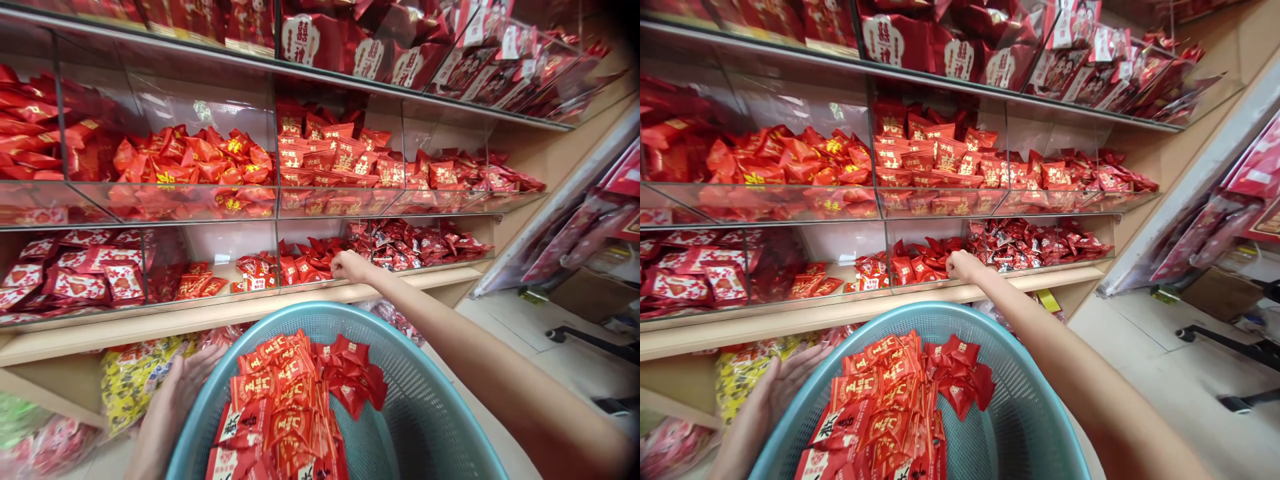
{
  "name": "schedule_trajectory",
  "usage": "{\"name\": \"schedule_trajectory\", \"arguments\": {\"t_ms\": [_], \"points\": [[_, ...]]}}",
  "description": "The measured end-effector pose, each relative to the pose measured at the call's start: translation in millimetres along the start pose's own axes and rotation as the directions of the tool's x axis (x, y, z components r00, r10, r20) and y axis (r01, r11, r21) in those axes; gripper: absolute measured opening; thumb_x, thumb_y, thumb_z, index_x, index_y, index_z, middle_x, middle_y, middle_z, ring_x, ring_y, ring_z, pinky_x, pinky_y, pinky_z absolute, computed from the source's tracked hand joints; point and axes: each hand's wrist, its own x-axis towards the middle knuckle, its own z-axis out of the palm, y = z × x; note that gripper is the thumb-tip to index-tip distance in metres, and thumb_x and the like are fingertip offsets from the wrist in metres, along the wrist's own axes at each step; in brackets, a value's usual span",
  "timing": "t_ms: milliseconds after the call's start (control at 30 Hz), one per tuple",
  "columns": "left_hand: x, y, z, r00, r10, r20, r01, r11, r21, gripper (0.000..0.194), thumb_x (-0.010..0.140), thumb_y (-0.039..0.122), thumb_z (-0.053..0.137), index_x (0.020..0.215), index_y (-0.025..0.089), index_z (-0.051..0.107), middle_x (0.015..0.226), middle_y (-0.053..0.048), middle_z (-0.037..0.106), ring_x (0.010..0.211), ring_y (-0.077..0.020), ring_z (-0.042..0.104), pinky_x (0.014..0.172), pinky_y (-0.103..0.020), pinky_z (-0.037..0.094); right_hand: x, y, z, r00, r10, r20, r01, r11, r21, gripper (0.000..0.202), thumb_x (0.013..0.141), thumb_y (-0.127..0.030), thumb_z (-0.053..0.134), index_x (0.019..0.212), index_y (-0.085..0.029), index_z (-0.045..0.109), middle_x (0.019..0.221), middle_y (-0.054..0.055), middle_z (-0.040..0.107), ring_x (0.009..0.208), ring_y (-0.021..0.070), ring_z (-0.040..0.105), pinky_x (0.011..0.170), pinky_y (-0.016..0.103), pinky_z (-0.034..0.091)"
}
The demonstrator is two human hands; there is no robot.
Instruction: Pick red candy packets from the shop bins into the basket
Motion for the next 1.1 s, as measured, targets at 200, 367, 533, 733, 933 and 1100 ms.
{"name": "schedule_trajectory", "arguments": {"t_ms": [200,367,533,733,933,1100], "points": [[-0.7,4.8,2.7,0.997,0.069,0.02,-0.07,0.996,0.051,0.05,0.079,0.057,0.044,0.104,0.017,0.061,0.118,-0.009,0.061,0.116,-0.0254,0.049,0.103,-0.039,0.036,-20.0,-4.9,-22.7,0.978,-0.044,-0.203,0.048,0.999,0.017,0.018,0.077,-0.021,0.049,0.07,-0.015,0.065,0.075,0.004,0.061,0.068,0.0124,0.053,0.065,0.022,0.036],[-4.3,36.5,23.5,0.948,0.294,0.12,-0.317,0.871,0.375,0.041,0.078,0.046,0.055,0.109,0.02,0.059,0.123,-0.007,0.058,0.117,-0.0246,0.048,0.103,-0.039,0.034,-60.9,-35.9,-50.3,0.946,-0.034,-0.323,0.098,0.978,0.186,0.017,0.079,-0.024,0.05,0.071,-0.015,0.062,0.072,0.002,0.057,0.064,0.0115,0.051,0.062,0.022,0.037],[-14.1,64.4,73.8,0.883,0.348,0.315,-0.461,0.766,0.448,0.041,0.074,0.043,0.059,0.108,0.021,0.06,0.12,-0.006,0.06,0.113,-0.0246,0.052,0.096,-0.037,0.042,-98.3,-77.7,-44.5,0.985,-0.076,-0.158,0.133,0.911,0.39,0.014,0.078,-0.023,0.05,0.068,-0.016,0.057,0.066,0.0,0.054,0.058,0.0104,0.047,0.054,0.022,0.034],[-15.9,60.0,103.9,0.841,0.269,0.47,-0.474,0.786,0.397,0.025,0.072,0.035,0.062,0.089,0.018,0.065,0.091,-0.005,0.07,0.082,-0.018,0.063,0.08,-0.034,0.05,-117.4,-102.5,-21.7,0.987,-0.156,-0.042,0.157,0.871,0.465,0.012,0.079,-0.02,0.049,0.07,-0.016,0.056,0.069,0.0,0.053,0.057,0.0085,0.045,0.053,0.021,0.033],[-20.8,55.4,98.0,0.837,0.233,0.496,-0.471,0.769,0.433,0.022,0.078,0.035,0.055,0.074,0.016,0.065,0.082,-0.005,0.069,0.076,-0.0165,0.061,0.074,-0.029,0.048,-123.7,-102.3,-13.6,0.982,-0.186,0.034,0.13,0.797,0.59,0.015,0.08,-0.023,0.048,0.07,-0.016,0.055,0.066,-0.002,0.051,0.056,0.0083,0.042,0.052,0.021,0.031],[-22.5,52.3,96.7,0.869,0.193,0.456,-0.382,0.848,0.368,0.022,0.075,0.036,0.059,0.072,0.015,0.063,0.076,-0.004,0.068,0.07,-0.0143,0.06,0.068,-0.027,0.047,-123.9,-90.8,-4.5,0.979,-0.172,0.111,0.013,0.592,0.806,0.02,0.079,-0.032,0.055,0.068,-0.016,0.054,0.064,-0.002,0.05,0.057,0.0083,0.043,0.053,0.021,0.034]]}}
